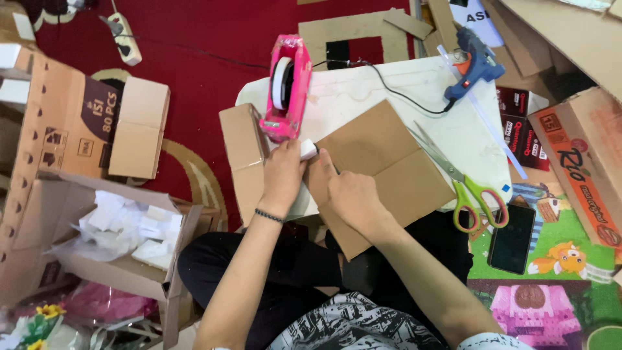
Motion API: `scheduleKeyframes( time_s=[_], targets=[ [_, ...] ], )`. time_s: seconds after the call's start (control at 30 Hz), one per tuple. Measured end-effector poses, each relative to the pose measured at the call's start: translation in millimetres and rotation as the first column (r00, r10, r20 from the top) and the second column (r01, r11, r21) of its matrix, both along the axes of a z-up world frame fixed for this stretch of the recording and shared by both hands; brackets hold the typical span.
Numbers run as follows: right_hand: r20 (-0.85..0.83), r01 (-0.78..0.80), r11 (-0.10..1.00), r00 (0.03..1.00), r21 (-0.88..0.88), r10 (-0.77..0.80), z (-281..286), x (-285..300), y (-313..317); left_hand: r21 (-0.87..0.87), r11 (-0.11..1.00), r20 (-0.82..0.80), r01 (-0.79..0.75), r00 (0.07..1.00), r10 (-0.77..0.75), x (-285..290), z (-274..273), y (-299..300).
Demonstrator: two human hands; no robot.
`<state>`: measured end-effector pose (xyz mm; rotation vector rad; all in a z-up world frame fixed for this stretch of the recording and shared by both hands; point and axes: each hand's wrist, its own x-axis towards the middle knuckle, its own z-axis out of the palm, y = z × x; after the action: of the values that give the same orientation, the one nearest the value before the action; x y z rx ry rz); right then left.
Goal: The person constructs a cardboard box by cutting cardboard with scissors, folding edges, applying tape with a dispenser, and cutting sections with a utility knife.
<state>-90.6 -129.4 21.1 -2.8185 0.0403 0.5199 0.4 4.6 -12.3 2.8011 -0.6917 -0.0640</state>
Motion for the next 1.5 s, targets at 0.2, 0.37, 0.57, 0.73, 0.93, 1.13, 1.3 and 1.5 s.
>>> scheduleKeyframes(
  time_s=[0.2, 0.37, 0.57, 0.73, 0.93, 1.13, 1.3, 1.5],
  targets=[
    [-0.016, 0.005, 1.000, 1.000, -0.021, -0.005, 24.4, -3.5, 9.9, 0.020, 1.000, -0.013, -0.002, 1.000, 0.002, -1.5, -6.1, 1.3],
    [-0.055, -0.002, 0.999, 0.998, -0.054, -0.001, 36.7, -5.3, 15.6, 0.028, 0.999, 0.013, -0.024, 1.000, 0.024, 2.1, -23.2, 1.6],
    [-0.070, -0.007, 0.995, 0.998, -0.095, 0.000, 35.9, -8.0, 18.1, 0.016, 0.999, 0.028, -0.040, 0.999, 0.039, 2.5, -23.9, 0.1],
    [-0.086, -0.002, 0.995, 0.996, -0.097, -0.006, 45.8, -9.9, 20.8, -0.003, 0.998, 0.026, -0.057, 0.998, 0.057, 3.5, -32.0, 1.1],
    [-0.103, -0.001, 0.993, 0.995, -0.116, -0.011, 47.2, -12.5, 24.2, -0.011, 0.998, 0.033, -0.061, 0.998, 0.061, 2.0, -23.6, 1.0],
    [-0.118, -0.027, 0.984, 0.993, -0.174, 0.007, 41.8, -13.3, 27.8, -0.044, 0.997, 0.039, -0.058, 0.997, 0.059, -2.1, -17.3, 2.7],
    [-0.123, -0.030, 0.980, 0.992, -0.197, 0.005, 38.3, -13.3, 28.1, -0.084, 0.995, 0.065, -0.051, 0.996, 0.056, -2.5, -19.6, 2.5],
    [-0.075, 0.076, 0.992, 0.994, -0.101, -0.084, 65.6, -18.9, 32.1, -0.065, 0.997, 0.155, -0.044, 0.986, 0.053, -7.1, -16.2, 3.7]
  ],
)
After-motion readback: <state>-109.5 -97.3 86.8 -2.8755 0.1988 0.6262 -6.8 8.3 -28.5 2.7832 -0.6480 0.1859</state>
